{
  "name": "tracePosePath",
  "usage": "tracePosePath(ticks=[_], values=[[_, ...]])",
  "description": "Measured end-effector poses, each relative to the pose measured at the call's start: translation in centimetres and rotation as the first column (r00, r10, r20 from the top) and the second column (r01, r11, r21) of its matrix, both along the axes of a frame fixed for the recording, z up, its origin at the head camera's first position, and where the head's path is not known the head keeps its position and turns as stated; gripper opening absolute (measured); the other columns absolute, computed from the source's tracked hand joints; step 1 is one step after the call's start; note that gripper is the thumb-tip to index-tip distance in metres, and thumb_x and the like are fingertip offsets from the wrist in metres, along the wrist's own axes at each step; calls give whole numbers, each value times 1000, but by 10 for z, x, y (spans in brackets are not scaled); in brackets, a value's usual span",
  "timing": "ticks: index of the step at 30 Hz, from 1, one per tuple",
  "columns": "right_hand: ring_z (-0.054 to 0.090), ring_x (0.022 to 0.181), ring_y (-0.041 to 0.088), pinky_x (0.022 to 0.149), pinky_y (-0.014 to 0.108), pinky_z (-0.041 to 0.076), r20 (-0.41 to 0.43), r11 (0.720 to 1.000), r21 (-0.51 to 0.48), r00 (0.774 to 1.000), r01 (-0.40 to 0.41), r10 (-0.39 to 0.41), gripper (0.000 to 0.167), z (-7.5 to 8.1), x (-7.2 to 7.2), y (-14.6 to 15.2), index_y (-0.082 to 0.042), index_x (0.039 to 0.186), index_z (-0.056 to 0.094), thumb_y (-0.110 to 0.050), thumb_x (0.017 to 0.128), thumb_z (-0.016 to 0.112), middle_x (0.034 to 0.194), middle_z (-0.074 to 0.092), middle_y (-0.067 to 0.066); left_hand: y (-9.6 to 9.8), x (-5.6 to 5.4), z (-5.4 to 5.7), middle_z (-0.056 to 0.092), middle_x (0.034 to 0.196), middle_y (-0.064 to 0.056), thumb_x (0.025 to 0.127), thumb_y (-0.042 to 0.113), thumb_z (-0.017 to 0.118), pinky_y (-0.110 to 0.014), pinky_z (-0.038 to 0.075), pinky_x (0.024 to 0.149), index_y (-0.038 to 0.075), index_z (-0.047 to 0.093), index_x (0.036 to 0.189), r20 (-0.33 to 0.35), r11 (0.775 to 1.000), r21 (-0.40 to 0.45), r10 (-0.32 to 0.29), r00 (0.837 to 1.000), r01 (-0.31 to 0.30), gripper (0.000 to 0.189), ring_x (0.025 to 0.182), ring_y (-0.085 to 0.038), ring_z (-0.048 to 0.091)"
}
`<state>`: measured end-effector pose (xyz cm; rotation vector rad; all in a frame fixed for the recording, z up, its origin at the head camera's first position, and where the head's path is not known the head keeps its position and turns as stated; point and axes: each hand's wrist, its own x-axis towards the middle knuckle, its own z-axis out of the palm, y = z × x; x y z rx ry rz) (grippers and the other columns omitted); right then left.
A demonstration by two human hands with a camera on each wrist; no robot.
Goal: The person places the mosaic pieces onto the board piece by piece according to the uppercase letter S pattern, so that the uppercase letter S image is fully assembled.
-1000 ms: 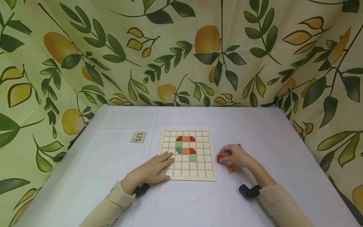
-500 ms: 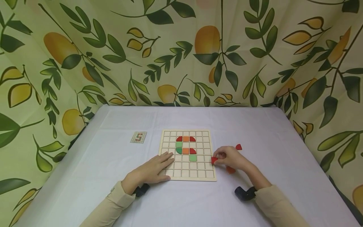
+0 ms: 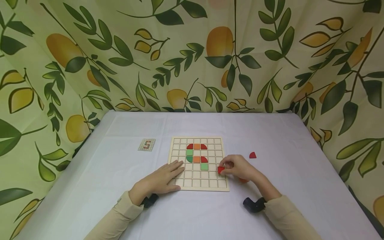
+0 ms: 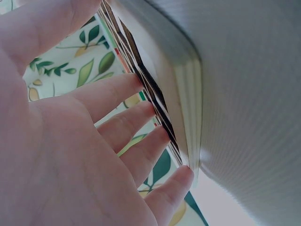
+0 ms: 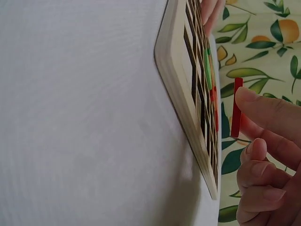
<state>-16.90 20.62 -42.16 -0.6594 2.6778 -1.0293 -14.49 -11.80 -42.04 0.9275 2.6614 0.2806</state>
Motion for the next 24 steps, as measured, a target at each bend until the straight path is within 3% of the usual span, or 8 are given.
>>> tracePosePath(ticks=[24], values=[[42, 68, 1, 59, 16, 37, 27, 997, -33, 997, -73, 74, 19, -6, 0, -22, -5, 94, 72, -15, 79, 78, 70, 50, -5, 0, 1, 1, 28, 161, -7, 92, 40, 62, -49, 27, 122, 11, 36, 149, 5, 1000, 9, 0, 1000, 0, 69, 151, -28, 24]])
